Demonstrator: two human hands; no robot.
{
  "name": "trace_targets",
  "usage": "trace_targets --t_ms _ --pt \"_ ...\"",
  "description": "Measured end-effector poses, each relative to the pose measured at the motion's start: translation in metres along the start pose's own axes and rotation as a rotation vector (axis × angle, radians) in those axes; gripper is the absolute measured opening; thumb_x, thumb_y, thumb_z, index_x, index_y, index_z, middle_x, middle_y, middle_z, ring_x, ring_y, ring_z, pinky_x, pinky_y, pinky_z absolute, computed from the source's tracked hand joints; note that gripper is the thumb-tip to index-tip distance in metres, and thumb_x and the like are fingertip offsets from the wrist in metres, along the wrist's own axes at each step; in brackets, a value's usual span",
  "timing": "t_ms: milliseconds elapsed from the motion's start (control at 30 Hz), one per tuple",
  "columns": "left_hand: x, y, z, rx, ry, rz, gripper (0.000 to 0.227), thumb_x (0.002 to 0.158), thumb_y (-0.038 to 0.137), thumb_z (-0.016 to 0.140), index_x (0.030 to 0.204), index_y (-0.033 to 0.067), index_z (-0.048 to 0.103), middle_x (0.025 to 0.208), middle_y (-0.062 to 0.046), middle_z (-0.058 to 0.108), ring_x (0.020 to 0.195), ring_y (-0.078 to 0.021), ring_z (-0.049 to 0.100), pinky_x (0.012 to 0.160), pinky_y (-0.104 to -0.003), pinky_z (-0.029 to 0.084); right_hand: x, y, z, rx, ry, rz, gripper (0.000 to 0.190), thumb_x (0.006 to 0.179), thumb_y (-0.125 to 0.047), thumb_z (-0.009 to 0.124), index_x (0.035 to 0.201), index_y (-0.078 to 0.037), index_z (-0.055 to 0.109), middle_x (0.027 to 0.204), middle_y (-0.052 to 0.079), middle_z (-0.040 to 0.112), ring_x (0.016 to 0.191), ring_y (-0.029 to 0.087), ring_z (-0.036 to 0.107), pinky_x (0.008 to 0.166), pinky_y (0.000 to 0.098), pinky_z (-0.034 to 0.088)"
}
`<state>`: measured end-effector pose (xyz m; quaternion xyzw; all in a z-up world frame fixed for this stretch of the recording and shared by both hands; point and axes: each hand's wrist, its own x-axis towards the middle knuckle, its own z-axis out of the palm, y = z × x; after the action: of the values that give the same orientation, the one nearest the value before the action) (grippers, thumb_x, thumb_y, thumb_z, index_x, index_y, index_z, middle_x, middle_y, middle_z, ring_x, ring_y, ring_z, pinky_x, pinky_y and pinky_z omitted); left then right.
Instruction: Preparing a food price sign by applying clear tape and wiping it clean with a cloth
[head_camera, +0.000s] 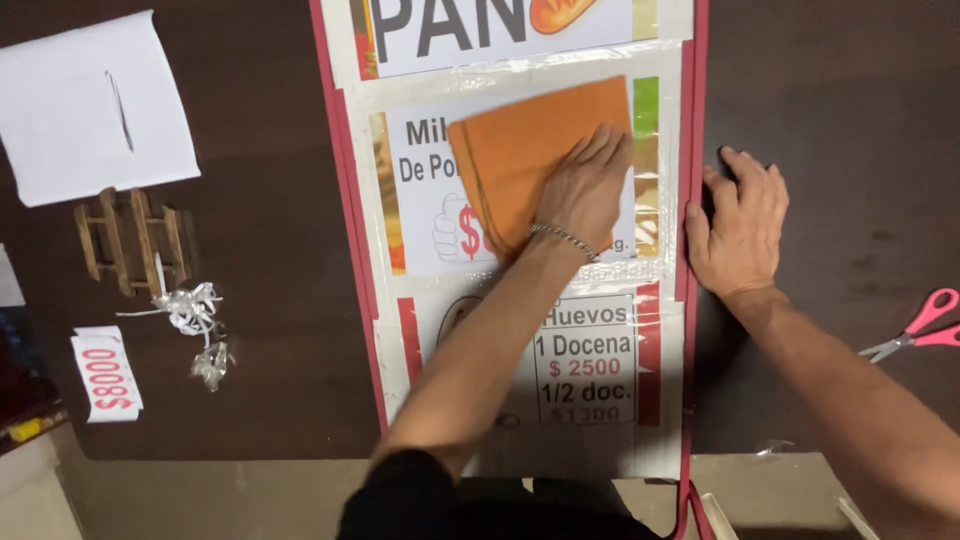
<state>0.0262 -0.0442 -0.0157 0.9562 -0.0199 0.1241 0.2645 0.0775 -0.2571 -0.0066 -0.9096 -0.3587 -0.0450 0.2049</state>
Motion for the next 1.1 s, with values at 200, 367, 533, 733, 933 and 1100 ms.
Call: trace_targets --t_ms 200,367,533,733,933,1100 --pt "0.015 0.012 0.029 0.044 -0.124 -0.042 0.04 0.098 0.006 0.052 0.138 0.0068 0.06 0.142 -0.013 0.065 0.142 -0.0222 0.053 0.127 -0.034 0.034 0.003 0.018 0.01 -0.052 -0.036 0.063 0.04 0.11 -0.036 0.048 0.133 -0.005 0.059 0.15 0.015 0.046 0.145 0.035 0.042 0.121 0.0545 0.026" --pt "0.003 0.027 0.059 0.008 -0.134 -0.071 0.042 0.097 0.009 0.055 0.139 0.0092 0.059 0.147 -0.012 0.061 0.145 -0.0208 0.05 0.128 -0.036 0.033 -0.002 0.017 0.014 -0.067 -0.026 0.057 0.042 0.11 -0.04 0.046 0.133 -0.008 0.059 0.149 0.013 0.047 0.144 0.034 0.043 0.122 0.0538 0.027" --pt "0.024 0.022 0.065 0.006 -0.113 -0.095 0.043 0.098 0.01 0.051 0.141 0.0097 0.057 0.147 -0.011 0.062 0.144 -0.0207 0.052 0.13 -0.035 0.032 -0.002 0.016 0.014 -0.051 -0.026 0.055 0.042 0.11 -0.04 0.047 0.133 -0.007 0.059 0.149 0.014 0.047 0.145 0.035 0.043 0.121 0.0541 0.026" --pt "-0.024 0.039 0.065 -0.146 -0.315 -0.149 0.045 0.093 0.011 0.058 0.137 0.0199 0.059 0.135 -0.003 0.068 0.136 -0.0229 0.06 0.125 -0.039 0.04 -0.003 0.021 0.015 -0.049 -0.019 0.036 0.045 0.111 -0.043 0.043 0.131 -0.006 0.06 0.15 0.014 0.047 0.145 0.035 0.043 0.121 0.0544 0.026" --pt "-0.022 0.028 -0.01 -0.307 -0.343 -0.059 0.034 0.094 0.042 0.063 0.124 0.027 0.07 0.129 -0.003 0.073 0.139 -0.0266 0.057 0.126 -0.046 0.035 0.002 0.025 0.015 -0.048 -0.017 0.034 0.044 0.112 -0.041 0.044 0.132 -0.005 0.059 0.15 0.015 0.046 0.145 0.036 0.042 0.121 0.055 0.025" --pt "-0.007 0.033 -0.006 0.079 -0.355 -0.148 0.064 0.094 0.049 0.066 0.15 0.0251 0.048 0.168 -0.01 0.028 0.157 -0.0402 0.019 0.129 -0.055 0.017 0.009 0.002 0.0 -0.05 0.042 -0.025 0.044 0.113 -0.03 0.045 0.128 0.007 0.064 0.148 0.026 0.054 0.135 0.046 0.052 0.117 0.0627 0.032"
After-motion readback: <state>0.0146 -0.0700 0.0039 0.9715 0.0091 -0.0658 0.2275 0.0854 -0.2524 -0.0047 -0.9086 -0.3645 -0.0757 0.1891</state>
